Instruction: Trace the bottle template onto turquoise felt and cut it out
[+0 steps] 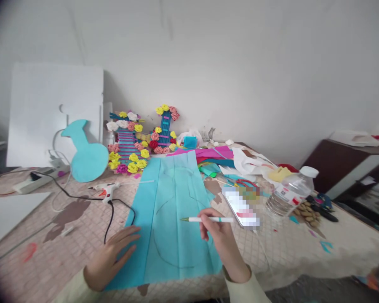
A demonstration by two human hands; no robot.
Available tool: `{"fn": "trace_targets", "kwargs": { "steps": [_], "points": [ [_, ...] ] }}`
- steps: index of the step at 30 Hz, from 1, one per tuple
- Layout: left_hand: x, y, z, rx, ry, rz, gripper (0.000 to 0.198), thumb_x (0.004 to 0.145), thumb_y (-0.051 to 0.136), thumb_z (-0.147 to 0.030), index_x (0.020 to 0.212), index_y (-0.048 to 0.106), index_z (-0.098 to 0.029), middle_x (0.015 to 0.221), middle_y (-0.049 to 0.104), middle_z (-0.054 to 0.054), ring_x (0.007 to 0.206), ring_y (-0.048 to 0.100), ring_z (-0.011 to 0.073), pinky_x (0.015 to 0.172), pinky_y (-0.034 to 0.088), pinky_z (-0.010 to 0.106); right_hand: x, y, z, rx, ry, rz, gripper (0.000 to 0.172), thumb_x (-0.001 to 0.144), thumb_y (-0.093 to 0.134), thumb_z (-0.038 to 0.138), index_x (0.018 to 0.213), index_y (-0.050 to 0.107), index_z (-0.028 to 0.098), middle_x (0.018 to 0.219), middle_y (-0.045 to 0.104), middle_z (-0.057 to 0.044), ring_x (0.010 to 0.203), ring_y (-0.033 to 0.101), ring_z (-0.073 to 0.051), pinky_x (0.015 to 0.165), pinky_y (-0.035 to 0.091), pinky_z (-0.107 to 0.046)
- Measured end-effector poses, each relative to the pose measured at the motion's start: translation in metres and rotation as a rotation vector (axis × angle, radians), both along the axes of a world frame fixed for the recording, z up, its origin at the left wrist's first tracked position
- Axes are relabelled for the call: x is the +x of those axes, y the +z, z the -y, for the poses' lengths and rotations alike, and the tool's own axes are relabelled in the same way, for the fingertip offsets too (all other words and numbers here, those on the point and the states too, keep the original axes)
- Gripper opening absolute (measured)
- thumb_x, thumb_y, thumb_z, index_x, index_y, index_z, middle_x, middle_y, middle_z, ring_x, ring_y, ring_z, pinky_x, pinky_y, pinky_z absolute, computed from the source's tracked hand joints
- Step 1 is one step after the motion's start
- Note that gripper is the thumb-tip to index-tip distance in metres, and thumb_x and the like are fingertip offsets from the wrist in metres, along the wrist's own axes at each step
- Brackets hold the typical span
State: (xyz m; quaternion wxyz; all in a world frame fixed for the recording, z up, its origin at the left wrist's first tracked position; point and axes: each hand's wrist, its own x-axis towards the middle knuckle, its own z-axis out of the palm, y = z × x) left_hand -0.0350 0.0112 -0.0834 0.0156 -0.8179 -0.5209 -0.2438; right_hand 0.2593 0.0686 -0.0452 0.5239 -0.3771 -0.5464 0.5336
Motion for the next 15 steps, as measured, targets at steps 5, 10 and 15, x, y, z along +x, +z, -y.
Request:
{"fn": "trace_targets", "kwargs": {
  "steps": [5,10,15],
  "points": [
    [-0.038,0.004,0.005,0.147,0.179,0.078,0.023,0.084,0.042,-0.029,0.097,0.058,-0.019,0.096,0.065,0.008,0.093,0.059,0.0208,0.078,0.05,0.032,-0.024,0.013,0.001,0.023,0.049,0.064,0.022,0.081,0.052,0.038,0.079,0.057,0.018,0.056,0.05,0.002,0.047,0.048,-0.009,0.043,0.035,-0.021],
    [-0.128,-0.017,0.0,0.207,0.747,-0.148,0.035,0.078,0.041,-0.038,0.104,0.053,-0.017,0.102,0.059,0.016,0.088,0.057,0.0364,0.07,0.046,0.053,-0.016,0.011,0.009,0.048,-0.003,0.018,0.018,0.082,0.052,0.037,0.079,0.058,0.02,0.055,0.05,0.002,0.046,0.047,-0.01,0.042,0.035,-0.022],
    [-0.177,-0.03,-0.004,0.07,0.681,-0.026,0.027,0.077,0.04,-0.036,0.075,0.059,-0.018,0.075,0.064,0.012,0.064,0.061,0.0275,0.054,0.05,0.039,-0.005,0.008,0.018,0.034,-0.082,0.003,0.018,0.08,0.054,0.036,0.077,0.059,0.019,0.052,0.049,0.002,0.045,0.046,-0.011,0.041,0.035,-0.022]
  ]
}}
